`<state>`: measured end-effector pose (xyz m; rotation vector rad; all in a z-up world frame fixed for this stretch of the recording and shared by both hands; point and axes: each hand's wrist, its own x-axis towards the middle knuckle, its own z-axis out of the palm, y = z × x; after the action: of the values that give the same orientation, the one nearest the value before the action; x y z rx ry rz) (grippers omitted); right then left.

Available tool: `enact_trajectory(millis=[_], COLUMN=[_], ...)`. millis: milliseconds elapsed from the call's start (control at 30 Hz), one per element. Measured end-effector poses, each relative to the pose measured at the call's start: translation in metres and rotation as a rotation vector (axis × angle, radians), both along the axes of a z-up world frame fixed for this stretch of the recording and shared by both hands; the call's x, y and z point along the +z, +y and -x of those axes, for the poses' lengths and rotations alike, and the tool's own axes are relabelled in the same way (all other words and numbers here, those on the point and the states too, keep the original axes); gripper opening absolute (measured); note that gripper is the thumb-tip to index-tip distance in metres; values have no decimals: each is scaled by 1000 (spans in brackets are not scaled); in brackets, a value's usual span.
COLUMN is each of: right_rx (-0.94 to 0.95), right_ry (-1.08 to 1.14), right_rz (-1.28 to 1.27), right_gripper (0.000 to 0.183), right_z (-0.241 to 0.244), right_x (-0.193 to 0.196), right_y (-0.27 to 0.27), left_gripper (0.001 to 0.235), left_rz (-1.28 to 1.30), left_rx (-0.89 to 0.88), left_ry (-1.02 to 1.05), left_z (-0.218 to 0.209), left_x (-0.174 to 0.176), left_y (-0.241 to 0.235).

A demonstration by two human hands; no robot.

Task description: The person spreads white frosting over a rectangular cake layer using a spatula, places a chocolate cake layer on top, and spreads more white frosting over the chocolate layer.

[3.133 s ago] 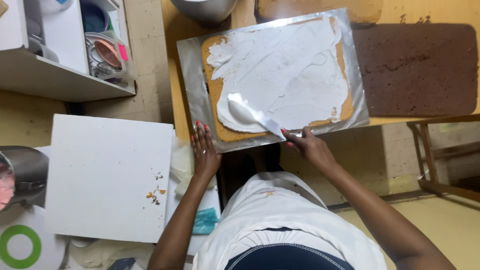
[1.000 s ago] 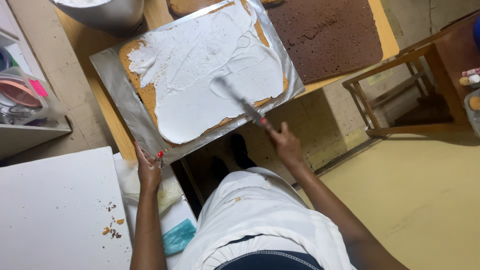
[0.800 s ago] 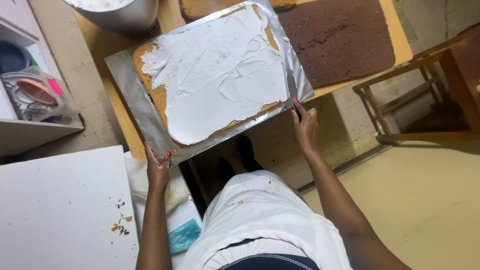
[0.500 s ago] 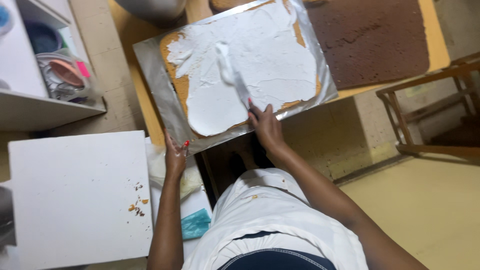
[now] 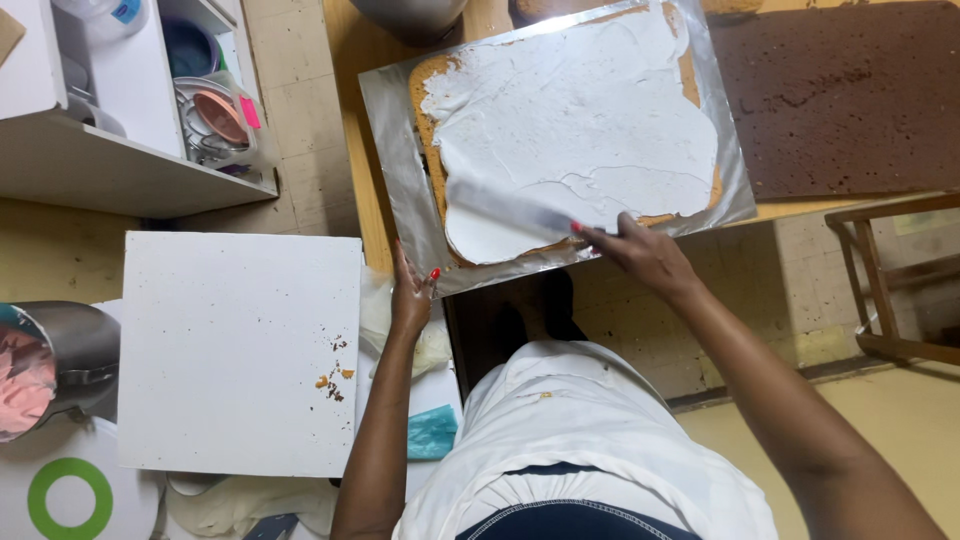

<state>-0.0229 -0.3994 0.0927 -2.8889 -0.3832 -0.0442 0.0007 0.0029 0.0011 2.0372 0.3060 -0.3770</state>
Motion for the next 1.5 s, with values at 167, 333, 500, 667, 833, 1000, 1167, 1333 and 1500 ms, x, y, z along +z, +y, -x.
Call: enact_trajectory(millis=[167,333,500,667,833,1000,1167,1333,1500], right_rx=[159,-33,-239,-598,-761,-493,-810,-767,-592], right_ry=[51,-70,-46,62,197,90,64,271,289], right_rz=[106,47,38,-52,-260,-98,-227,-504,-519], right_gripper=[56,42,40,34,34,37,40,42,45], right_z=[-42,-97,-79,-32,-4,-10,-36,-70,-93], right_x=[-23,-16,-18,12,-16,12,-9,45,49], right_y=[7,27,-18,-80,-43,-23,-53,48,125], left_gripper=[91,91,89,91,89,87,88,89,93], left_rz=[-5,-1,-16,-69,-31,-41,39,98,109], left_rx=[-16,-7,-4,14,17,28,48,74,78], left_ry=[18,34,101,115,96,104,84,36,-3], left_z=[-1,-1,-2,-5,-7,-6,-2,2,-1], left_x=[4,4,2,-18,-12,-8,14,-8,-22], left_y=[0,-1,-1,4,0,-2,-5,-1,3])
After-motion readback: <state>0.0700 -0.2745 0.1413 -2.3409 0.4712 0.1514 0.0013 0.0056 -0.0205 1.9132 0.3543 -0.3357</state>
